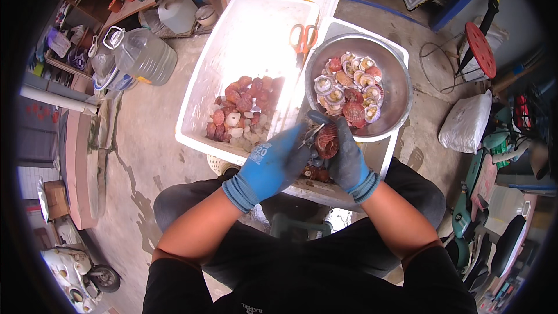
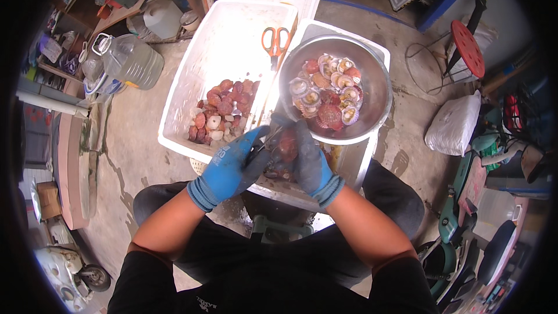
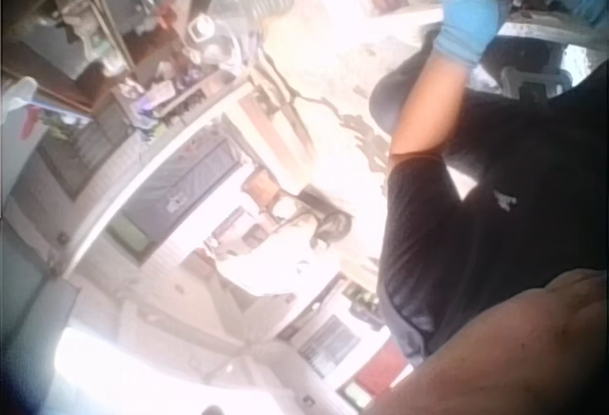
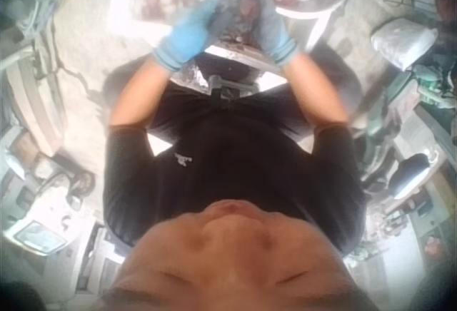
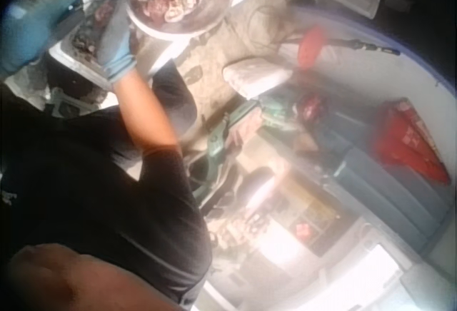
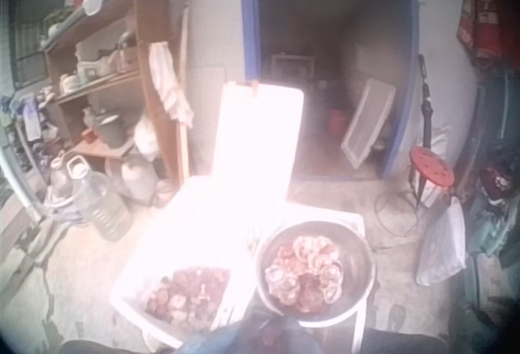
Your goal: The person sits and repeatedly picks scallops from a white bin, uses a knife to pry open the shells, removes the meat, and places the cleaned scallops into a metal bowl. Shells and trimmings are discarded into the bin.
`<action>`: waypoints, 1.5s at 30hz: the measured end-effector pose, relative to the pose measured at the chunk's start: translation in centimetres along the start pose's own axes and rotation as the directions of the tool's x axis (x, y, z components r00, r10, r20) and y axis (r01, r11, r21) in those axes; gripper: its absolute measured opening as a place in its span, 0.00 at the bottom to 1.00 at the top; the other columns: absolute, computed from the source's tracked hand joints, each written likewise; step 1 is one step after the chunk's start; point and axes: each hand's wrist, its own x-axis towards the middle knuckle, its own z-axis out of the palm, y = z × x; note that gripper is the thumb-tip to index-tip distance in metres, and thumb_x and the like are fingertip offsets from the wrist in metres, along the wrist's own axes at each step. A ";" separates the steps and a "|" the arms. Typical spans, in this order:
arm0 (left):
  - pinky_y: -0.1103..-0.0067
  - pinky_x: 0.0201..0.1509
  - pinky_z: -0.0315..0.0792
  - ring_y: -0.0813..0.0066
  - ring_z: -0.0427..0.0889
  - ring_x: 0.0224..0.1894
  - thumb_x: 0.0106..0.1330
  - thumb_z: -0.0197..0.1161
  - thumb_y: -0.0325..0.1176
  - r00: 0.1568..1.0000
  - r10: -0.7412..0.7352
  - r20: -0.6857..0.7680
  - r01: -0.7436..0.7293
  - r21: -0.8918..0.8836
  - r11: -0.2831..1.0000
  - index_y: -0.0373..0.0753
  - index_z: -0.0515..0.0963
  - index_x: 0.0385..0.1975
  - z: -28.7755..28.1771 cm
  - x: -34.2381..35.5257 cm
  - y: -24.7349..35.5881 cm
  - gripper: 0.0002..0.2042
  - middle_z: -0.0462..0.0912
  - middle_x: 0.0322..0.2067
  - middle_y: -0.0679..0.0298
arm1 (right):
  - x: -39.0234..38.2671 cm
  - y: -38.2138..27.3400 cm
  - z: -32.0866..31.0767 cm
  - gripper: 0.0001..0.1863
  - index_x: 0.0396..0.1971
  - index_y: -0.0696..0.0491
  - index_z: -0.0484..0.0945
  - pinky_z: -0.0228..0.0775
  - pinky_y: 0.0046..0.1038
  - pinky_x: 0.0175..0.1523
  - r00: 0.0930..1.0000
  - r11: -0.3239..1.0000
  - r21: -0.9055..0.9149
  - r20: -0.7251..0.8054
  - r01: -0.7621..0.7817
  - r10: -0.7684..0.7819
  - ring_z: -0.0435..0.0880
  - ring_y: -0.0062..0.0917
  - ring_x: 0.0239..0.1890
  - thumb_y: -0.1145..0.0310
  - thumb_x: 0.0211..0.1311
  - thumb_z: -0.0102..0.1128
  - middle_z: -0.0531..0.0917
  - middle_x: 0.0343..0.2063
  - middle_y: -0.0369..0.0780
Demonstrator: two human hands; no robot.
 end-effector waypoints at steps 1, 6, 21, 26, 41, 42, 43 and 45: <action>0.66 0.39 0.79 0.55 0.85 0.33 0.73 0.66 0.28 0.998 0.049 -0.041 -0.047 0.044 0.998 0.32 0.74 0.65 0.3 -0.1 0.1 0.22 0.84 0.34 0.51 | 0.1 -0.1 -0.1 0.30 0.68 0.51 0.74 0.81 0.38 0.55 1.000 0.998 0.058 -0.022 -0.014 0.015 0.85 0.27 0.47 0.42 0.84 0.46 0.84 0.48 0.37; 0.59 0.30 0.77 0.46 0.84 0.28 0.71 0.63 0.26 0.992 -0.027 0.126 0.010 0.138 0.990 0.32 0.76 0.51 1.1 -1.0 1.5 0.12 0.83 0.31 0.46 | 0.7 0.0 0.0 0.20 0.62 0.51 0.77 0.75 0.41 0.64 0.991 0.971 0.206 -0.084 0.120 -0.105 0.83 0.32 0.52 0.52 0.83 0.55 0.84 0.48 0.39; 0.57 0.29 0.79 0.45 0.85 0.28 0.71 0.63 0.29 0.988 -0.066 0.139 0.023 0.292 0.956 0.31 0.76 0.51 1.8 -1.2 1.2 0.13 0.83 0.32 0.45 | 0.2 0.9 0.2 0.15 0.61 0.50 0.76 0.74 0.39 0.67 0.984 0.980 0.089 0.012 0.176 -0.178 0.83 0.33 0.58 0.62 0.82 0.56 0.84 0.54 0.42; 0.58 0.33 0.80 0.46 0.86 0.31 0.71 0.63 0.31 0.978 -0.131 0.163 0.058 0.390 0.919 0.32 0.74 0.51 1.8 -1.2 0.8 0.14 0.83 0.34 0.46 | -0.1 0.7 0.9 0.13 0.60 0.49 0.76 0.74 0.37 0.68 0.981 0.979 0.072 0.017 0.190 -0.191 0.83 0.34 0.60 0.69 0.81 0.57 0.83 0.56 0.42; 0.56 0.39 0.81 0.43 0.86 0.34 0.69 0.62 0.30 0.960 -0.209 0.185 0.150 0.288 0.946 0.31 0.77 0.47 4.0 -1.3 -2.2 0.12 0.85 0.32 0.43 | -0.9 0.8 2.3 0.21 0.59 0.54 0.76 0.78 0.26 0.57 0.947 0.893 -0.382 -0.111 0.239 -0.301 0.85 0.19 0.50 0.81 0.69 0.65 0.86 0.49 0.37; 0.55 0.39 0.80 0.43 0.86 0.34 0.69 0.62 0.30 0.965 -0.199 0.169 0.153 0.254 0.955 0.31 0.77 0.47 4.1 -1.4 -2.3 0.11 0.85 0.32 0.42 | -0.8 0.6 2.2 0.21 0.60 0.54 0.76 0.78 0.26 0.56 0.951 0.900 -0.373 -0.116 0.224 -0.285 0.85 0.19 0.50 0.81 0.69 0.65 0.86 0.49 0.37; 0.55 0.40 0.80 0.42 0.86 0.34 0.69 0.62 0.30 0.970 -0.190 0.150 0.155 0.219 0.963 0.32 0.78 0.47 4.1 -1.4 -2.4 0.11 0.84 0.32 0.42 | -0.7 0.5 2.2 0.22 0.60 0.54 0.75 0.79 0.26 0.56 0.953 0.905 -0.355 -0.101 0.235 -0.287 0.85 0.19 0.50 0.81 0.69 0.65 0.86 0.49 0.37; 0.58 0.37 0.80 0.48 0.86 0.32 0.72 0.62 0.31 0.982 -0.133 0.133 0.108 0.182 0.977 0.33 0.78 0.46 4.0 -1.3 -2.2 0.10 0.85 0.29 0.47 | -0.8 0.3 2.3 0.21 0.62 0.54 0.75 0.77 0.27 0.60 0.963 0.918 -0.353 -0.127 0.181 -0.239 0.85 0.22 0.52 0.79 0.72 0.63 0.86 0.49 0.39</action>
